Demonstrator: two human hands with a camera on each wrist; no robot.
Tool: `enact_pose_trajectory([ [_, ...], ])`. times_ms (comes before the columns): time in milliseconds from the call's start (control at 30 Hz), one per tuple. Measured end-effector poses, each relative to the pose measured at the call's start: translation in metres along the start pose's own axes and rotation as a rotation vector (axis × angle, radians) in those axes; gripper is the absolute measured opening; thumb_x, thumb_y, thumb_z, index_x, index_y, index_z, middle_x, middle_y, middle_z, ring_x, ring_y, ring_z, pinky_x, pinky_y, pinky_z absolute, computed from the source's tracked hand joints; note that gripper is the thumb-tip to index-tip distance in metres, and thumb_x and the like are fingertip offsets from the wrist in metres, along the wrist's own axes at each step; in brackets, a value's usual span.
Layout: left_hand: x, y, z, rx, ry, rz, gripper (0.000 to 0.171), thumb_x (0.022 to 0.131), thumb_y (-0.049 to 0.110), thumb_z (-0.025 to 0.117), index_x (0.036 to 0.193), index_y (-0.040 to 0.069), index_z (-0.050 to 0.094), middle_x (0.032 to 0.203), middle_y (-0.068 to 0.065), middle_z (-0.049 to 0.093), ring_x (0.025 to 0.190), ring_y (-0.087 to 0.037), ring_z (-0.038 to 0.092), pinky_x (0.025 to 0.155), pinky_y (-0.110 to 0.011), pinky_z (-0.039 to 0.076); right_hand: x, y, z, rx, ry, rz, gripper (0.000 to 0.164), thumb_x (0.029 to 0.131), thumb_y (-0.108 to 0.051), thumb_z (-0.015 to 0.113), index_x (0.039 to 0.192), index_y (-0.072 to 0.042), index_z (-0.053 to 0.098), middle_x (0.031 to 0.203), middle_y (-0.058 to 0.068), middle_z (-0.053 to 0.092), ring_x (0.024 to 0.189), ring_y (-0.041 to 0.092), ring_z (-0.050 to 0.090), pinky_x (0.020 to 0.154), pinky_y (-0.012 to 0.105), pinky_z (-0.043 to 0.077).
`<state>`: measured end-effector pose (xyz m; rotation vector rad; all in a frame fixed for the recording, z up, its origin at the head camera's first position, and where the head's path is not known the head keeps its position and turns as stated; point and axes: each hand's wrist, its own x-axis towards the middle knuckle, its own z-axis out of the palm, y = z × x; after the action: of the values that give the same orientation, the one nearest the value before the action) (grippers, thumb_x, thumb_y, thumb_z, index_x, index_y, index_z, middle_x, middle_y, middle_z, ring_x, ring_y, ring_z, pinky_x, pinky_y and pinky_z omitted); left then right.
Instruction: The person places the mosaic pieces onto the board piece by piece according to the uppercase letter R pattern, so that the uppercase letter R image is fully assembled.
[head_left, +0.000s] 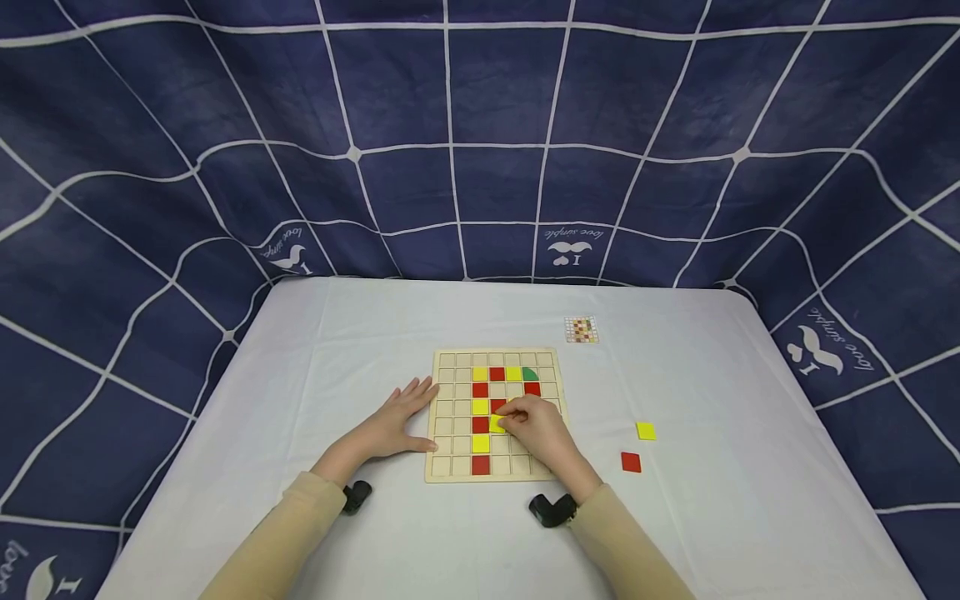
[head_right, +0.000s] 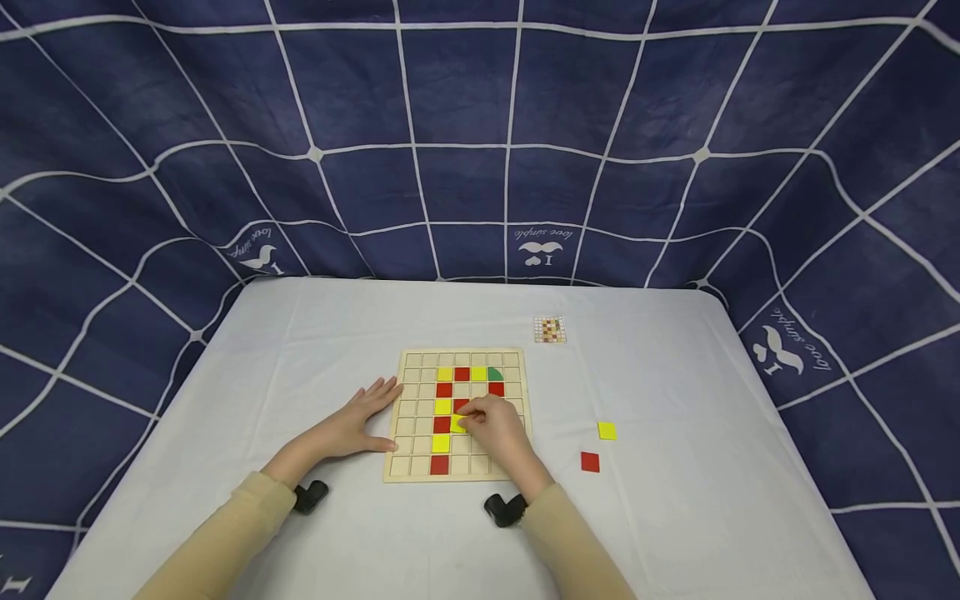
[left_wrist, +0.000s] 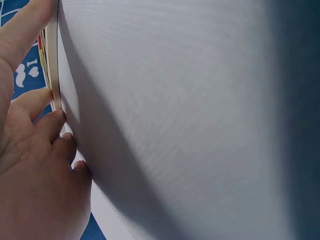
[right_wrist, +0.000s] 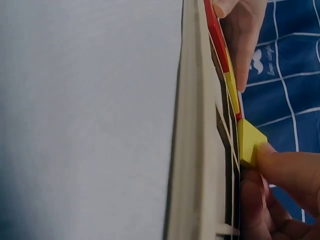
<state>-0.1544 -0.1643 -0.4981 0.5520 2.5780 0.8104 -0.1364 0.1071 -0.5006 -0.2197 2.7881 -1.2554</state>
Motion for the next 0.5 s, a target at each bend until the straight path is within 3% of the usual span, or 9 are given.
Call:
enact_pose_trajectory([
  [500, 0.0003, -0.0017, -0.0001, 0.007, -0.005, -0.001, 0.103, 0.077, 0.039, 0.083, 0.156, 0.009, 0.026, 0.166, -0.011, 0.014, 0.154, -0.034, 0.005, 0.125, -0.055, 0.005, 0.0027, -0.0049, -0.0058, -0.005, -0.035, 0.032, 0.004, 0.084, -0.010, 0.077, 0.088, -0.010, 0.075, 0.084, 0.000, 0.072, 0.066, 0.008, 0.058, 0.064, 0.020, 0.053],
])
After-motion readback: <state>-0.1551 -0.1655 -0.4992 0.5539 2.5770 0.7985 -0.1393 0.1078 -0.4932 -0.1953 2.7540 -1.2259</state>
